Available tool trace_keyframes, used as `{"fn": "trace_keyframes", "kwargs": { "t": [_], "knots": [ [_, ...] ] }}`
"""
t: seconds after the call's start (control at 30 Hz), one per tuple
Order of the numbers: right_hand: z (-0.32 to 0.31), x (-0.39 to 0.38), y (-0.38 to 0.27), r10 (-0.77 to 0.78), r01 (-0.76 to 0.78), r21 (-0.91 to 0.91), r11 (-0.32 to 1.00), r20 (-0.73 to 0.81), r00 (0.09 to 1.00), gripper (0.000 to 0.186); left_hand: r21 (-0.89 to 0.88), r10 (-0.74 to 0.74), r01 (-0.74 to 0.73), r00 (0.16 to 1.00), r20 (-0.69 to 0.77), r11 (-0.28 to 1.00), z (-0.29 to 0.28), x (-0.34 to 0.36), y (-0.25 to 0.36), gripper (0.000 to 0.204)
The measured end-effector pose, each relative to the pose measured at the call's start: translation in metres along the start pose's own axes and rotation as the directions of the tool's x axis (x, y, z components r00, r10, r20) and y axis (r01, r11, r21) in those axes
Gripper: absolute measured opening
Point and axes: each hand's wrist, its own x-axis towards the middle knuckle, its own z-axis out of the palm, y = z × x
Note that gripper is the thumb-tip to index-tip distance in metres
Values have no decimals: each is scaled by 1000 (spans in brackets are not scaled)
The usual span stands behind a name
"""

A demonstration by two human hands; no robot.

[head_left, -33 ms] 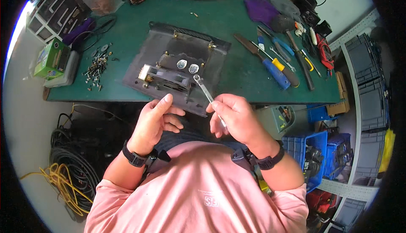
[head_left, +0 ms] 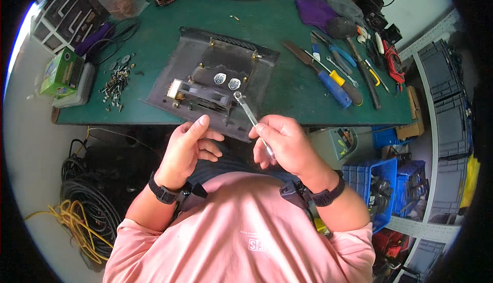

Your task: The person uses a wrench to tighten screws on a black metal electronic component. They then switch to a pair of pliers to adjust a small part on the same component. The person continues to use the wrench to tighten additional screws on the device.

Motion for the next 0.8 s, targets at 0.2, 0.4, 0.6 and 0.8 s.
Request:
{"fn": "trace_keyframes", "kwargs": {
  "t": [0.2,0.4,0.6,0.8],
  "knots": [
    [4,4,-3,88,-89,97,991,19,996,28,12,20,-20,1000,-9,1000,-3,4,-4,48],
    [0,10,-12,96,-95,-161,982,1,995,33,4,48,-48,998,-44,999,-2,4,-7,46],
    [8,5,-16,177,-177,-102,979,-12,984,33,-40,23,-25,999,-49,999,-2,4,-8,43],
    [38,3,-6,255,-247,171,954,-26,967,34,-18,16,-17,999,-48,1000,0,3,-9,42]
  ]
}}
